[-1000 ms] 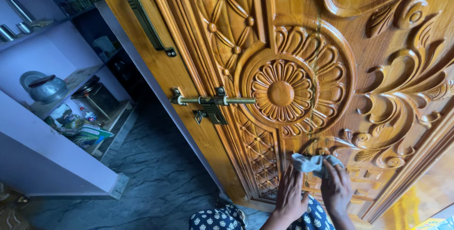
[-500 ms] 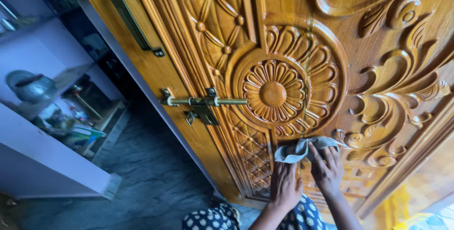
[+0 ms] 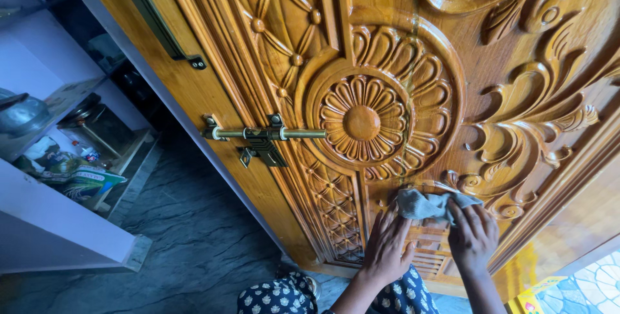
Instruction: The person wipes down the hardware and ornate carvings of a wooden door using a cloth.
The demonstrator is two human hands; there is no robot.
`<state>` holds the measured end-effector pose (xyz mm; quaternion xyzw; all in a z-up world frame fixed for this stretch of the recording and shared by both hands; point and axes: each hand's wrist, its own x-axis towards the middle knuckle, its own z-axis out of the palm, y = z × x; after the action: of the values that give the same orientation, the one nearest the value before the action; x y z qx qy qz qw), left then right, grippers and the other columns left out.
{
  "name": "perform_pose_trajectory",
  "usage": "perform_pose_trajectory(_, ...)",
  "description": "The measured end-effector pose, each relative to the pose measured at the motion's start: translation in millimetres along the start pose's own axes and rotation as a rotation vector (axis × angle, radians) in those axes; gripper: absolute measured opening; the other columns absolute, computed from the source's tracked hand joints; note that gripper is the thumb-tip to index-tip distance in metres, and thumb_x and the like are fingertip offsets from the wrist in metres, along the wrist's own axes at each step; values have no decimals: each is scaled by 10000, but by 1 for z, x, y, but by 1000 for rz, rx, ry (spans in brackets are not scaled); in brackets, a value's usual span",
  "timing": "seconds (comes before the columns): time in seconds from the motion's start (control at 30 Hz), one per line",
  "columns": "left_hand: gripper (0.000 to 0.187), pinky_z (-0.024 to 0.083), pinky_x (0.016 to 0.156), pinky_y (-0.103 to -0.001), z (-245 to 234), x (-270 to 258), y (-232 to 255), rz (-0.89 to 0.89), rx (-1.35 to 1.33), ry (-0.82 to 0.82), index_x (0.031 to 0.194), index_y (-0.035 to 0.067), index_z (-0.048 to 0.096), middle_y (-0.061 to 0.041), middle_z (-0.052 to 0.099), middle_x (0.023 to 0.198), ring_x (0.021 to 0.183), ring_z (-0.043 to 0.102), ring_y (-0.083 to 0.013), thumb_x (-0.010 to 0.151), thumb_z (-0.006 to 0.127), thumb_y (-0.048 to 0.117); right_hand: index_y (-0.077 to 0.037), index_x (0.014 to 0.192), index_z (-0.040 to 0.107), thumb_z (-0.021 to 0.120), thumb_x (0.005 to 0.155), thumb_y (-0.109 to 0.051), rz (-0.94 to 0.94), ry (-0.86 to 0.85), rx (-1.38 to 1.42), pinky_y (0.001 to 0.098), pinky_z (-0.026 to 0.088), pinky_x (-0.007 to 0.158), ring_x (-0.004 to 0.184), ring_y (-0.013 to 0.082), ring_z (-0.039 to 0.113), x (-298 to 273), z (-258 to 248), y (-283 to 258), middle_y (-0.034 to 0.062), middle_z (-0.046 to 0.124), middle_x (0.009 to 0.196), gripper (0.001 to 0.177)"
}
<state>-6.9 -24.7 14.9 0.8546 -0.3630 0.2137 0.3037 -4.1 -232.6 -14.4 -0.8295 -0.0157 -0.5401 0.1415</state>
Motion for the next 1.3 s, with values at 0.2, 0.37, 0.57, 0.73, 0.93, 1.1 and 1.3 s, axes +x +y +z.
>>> perform_pose_trajectory(0.2, 682, 183, 1312, -567, 8, -4, 7, 44, -48, -113, 1630, 108, 375, -108, 434, 1659, 1585, 332, -375, 999, 610, 214, -138, 1264, 761, 650, 887, 63, 274, 76, 60, 360, 540, 966, 1104, 259, 678, -5, -16, 30, 101, 721, 1186, 442)
perform_pose_trajectory(0.37, 616, 194, 1304, -557, -26, 28, 18, 122, -12, 12, 1593, 121, 389, -142, 346, 1703, 1581, 311, -369, 1013, 577, 207, -48, 1239, 698, 660, 1046, 29, 253, 381, 246, 363, 542, 1021, 1166, 274, 644, 57, -38, 48, 130, 682, 1218, 211)
perform_pose_trajectory(0.57, 607, 202, 1337, -553, -85, 102, 16, 204, 141, 230, 1629, 137, 343, -106, 318, 1728, 1603, 302, -326, 1057, 539, 194, -55, 1112, 780, 804, 983, -55, -83, 574, 109, 408, 515, 926, 1109, 329, 610, 170, -54, 27, 166, 622, 1160, 131)
perform_pose_trajectory(0.73, 601, 200, 1311, -547, -107, 142, -9, 232, 294, 382, 1618, 175, 337, -73, 320, 1699, 1574, 316, -299, 1045, 512, 228, -11, 1123, 748, 761, 852, -195, -272, 383, -68, 554, 466, 952, 1132, 429, 580, 201, -36, -18, 254, 616, 1171, 328)
perform_pose_trajectory(0.93, 542, 120, 1297, -458, -96, 159, -64, 346, 711, 469, 1622, 217, 418, -22, 357, 1687, 1571, 289, -217, 1117, 413, 413, -26, 1311, 717, 707, 1006, -222, -199, 334, -139, 615, 442, 1150, 1249, 490, 607, 167, -4, 14, 278, 634, 1295, 363)
perform_pose_trajectory(1.1, 526, 105, 1303, -445, -91, 158, -69, 372, 759, 542, 1596, 224, 467, -2, 411, 1656, 1573, 278, -198, 1117, 404, 430, 16, 1227, 679, 671, 1035, -163, -129, 451, -64, 581, 477, 1118, 1186, 496, 599, 138, 13, 40, 293, 642, 1204, 263)
perform_pose_trajectory(1.3, 522, 99, 1312, -453, -87, 159, -76, 386, 753, 549, 1599, 230, 463, 6, 412, 1657, 1572, 286, -190, 1117, 420, 426, 83, 1311, 682, 650, 1070, -52, 15, 430, -150, 500, 463, 1105, 1244, 490, 604, 98, 17, 46, 305, 659, 1308, 278)
